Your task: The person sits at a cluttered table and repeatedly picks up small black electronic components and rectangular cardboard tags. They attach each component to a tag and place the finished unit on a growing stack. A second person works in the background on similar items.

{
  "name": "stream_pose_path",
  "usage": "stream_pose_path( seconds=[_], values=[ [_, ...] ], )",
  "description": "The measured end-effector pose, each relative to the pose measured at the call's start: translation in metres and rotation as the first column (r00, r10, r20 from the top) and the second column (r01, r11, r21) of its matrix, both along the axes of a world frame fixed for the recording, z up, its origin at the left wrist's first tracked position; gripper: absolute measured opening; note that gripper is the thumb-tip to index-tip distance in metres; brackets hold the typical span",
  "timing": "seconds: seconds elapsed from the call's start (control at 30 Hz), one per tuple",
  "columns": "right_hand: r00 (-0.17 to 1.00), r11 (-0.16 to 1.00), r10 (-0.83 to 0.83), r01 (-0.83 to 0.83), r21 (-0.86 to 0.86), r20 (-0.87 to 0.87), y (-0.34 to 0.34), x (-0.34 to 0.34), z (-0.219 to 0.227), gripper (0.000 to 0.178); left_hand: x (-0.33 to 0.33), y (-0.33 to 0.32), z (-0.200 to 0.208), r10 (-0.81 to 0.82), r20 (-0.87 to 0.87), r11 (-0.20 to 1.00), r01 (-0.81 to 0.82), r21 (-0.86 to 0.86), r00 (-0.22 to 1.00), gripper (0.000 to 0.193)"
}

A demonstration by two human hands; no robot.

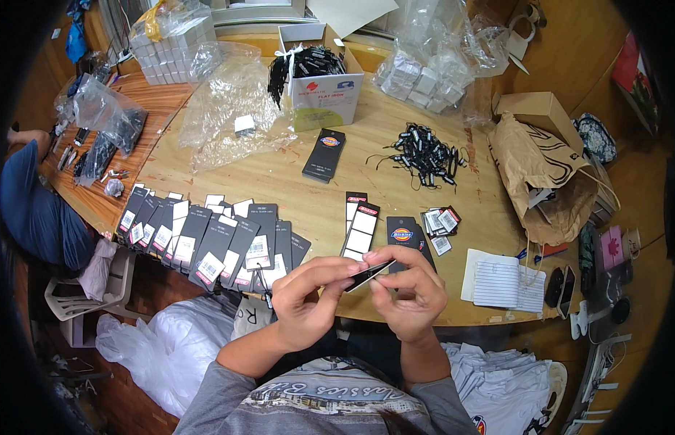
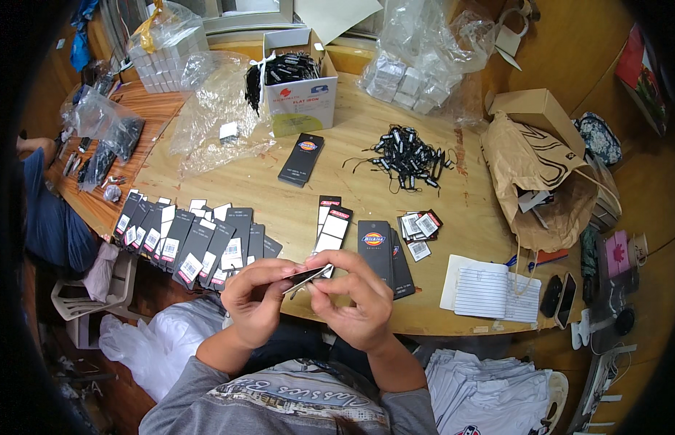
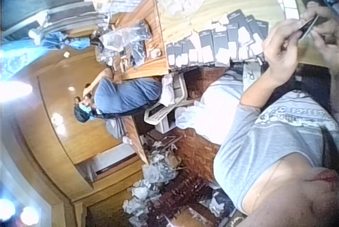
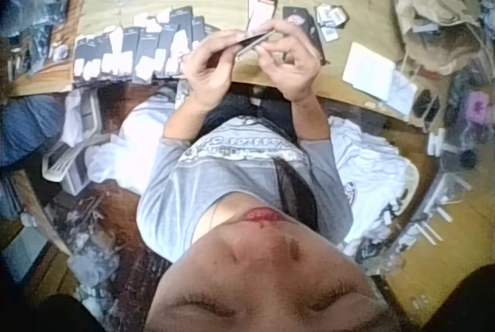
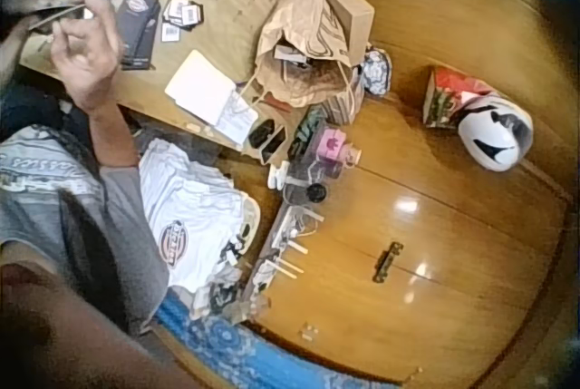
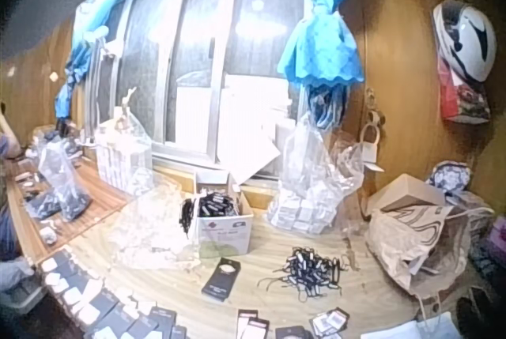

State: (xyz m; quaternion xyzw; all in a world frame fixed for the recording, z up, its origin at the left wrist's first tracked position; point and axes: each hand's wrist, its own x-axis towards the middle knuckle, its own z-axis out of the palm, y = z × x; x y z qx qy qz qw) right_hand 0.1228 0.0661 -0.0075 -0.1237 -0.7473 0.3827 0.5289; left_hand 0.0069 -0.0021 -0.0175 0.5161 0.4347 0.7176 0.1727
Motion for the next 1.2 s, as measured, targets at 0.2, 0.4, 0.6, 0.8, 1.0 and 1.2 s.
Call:
stream_pose_path(
  seconds=[0.2, 0.4, 0.6, 0.8, 1.0, 1.2],
  values=[
    [0.999, 1.000, 0.016, -0.016, -0.009, -0.031, -0.002, 0.000, 0.000, 0.020, 0.004, 0.000, -0.002, -0.005, 0.084, 1.000, 0.003, 0.020, 0.996, 0.017],
    [0.998, 0.999, 0.032, -0.033, -0.036, -0.046, -0.002, 0.001, 0.000, 0.019, 0.003, -0.001, 0.000, 0.033, -0.036, 0.999, -0.032, 0.039, 0.999, 0.017],
    [0.998, 0.998, 0.023, -0.027, -0.060, -0.053, -0.004, 0.000, -0.001, 0.019, 0.000, -0.002, 0.001, 0.065, -0.197, 0.998, -0.060, 0.030, 0.978, 0.018],
    [0.999, 0.998, -0.004, 0.001, 0.066, 0.037, 0.000, 0.002, 0.003, 0.021, -0.007, -0.002, 0.001, -0.151, -0.018, 0.987, 0.150, -0.051, 0.988, 0.016],
    [0.995, 0.997, 0.075, -0.075, -0.005, 0.060, 0.005, 0.007, 0.001, 0.019, -0.017, 0.009, -0.007, -0.481, 0.520, 0.803, 0.593, -0.062, 0.706, 0.013],
    [0.979, 0.991, -0.109, 0.093, 0.097, 0.173, 0.005, 0.004, 0.003, 0.020, -0.011, 0.011, -0.008, -0.399, 0.456, 0.876, 0.477, -0.065, 0.795, 0.006]
  ],
)
